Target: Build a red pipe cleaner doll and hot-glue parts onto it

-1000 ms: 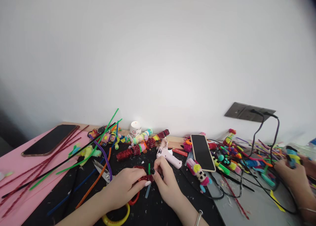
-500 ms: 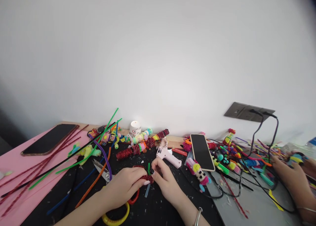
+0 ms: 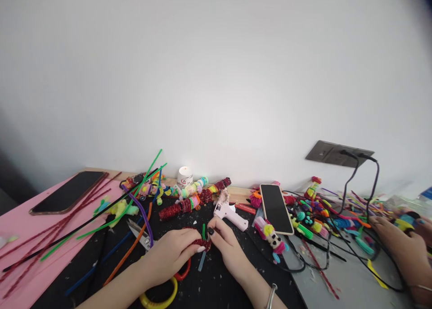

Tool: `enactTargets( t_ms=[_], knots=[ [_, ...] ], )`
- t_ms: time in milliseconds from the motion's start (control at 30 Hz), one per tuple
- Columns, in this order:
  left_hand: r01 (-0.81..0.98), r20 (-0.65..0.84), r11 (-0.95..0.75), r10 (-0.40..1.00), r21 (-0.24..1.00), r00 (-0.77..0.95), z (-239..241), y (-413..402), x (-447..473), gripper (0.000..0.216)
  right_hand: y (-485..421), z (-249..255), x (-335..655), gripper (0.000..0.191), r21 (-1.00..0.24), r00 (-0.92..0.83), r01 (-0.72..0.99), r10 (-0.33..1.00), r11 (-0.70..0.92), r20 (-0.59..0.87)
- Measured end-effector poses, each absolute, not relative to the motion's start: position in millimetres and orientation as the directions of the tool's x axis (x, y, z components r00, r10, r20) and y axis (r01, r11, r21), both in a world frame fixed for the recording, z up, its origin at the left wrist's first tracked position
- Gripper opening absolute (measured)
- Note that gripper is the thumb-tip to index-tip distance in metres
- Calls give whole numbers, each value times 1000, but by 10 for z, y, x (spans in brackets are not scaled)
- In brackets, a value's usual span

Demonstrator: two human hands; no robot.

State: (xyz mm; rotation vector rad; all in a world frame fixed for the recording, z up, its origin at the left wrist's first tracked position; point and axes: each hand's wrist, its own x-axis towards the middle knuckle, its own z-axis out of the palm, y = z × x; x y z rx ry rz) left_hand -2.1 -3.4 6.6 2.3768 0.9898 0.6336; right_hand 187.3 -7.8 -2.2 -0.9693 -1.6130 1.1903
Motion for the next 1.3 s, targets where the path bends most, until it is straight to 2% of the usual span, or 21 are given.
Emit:
enactTargets(
  t_ms=[133,367,800,967,1300],
  knots=[
    [533,183,-558,780,637,598,82,-27,-18,27,-73,-44,1871,25,-960,-227,112,947,258,228],
    [549,146,-504,811,667,566,98,-27,-12,27,-72,-27,1833,22,-958,-242,131,945,255,218],
    [430,209,-473,821,769,532,103,-5,-4,20,-47,-26,1826,17,-964,-220,181,963,197,155],
    [420,166,-414,843,808,512,126,-19,15,13,-59,-63,1828,13,-973,-213,146,966,178,145],
    [405,246,-456,847,792,471,29,21,28,9,-83,-69,1806,9,-957,-215,197,962,211,168]
  ],
)
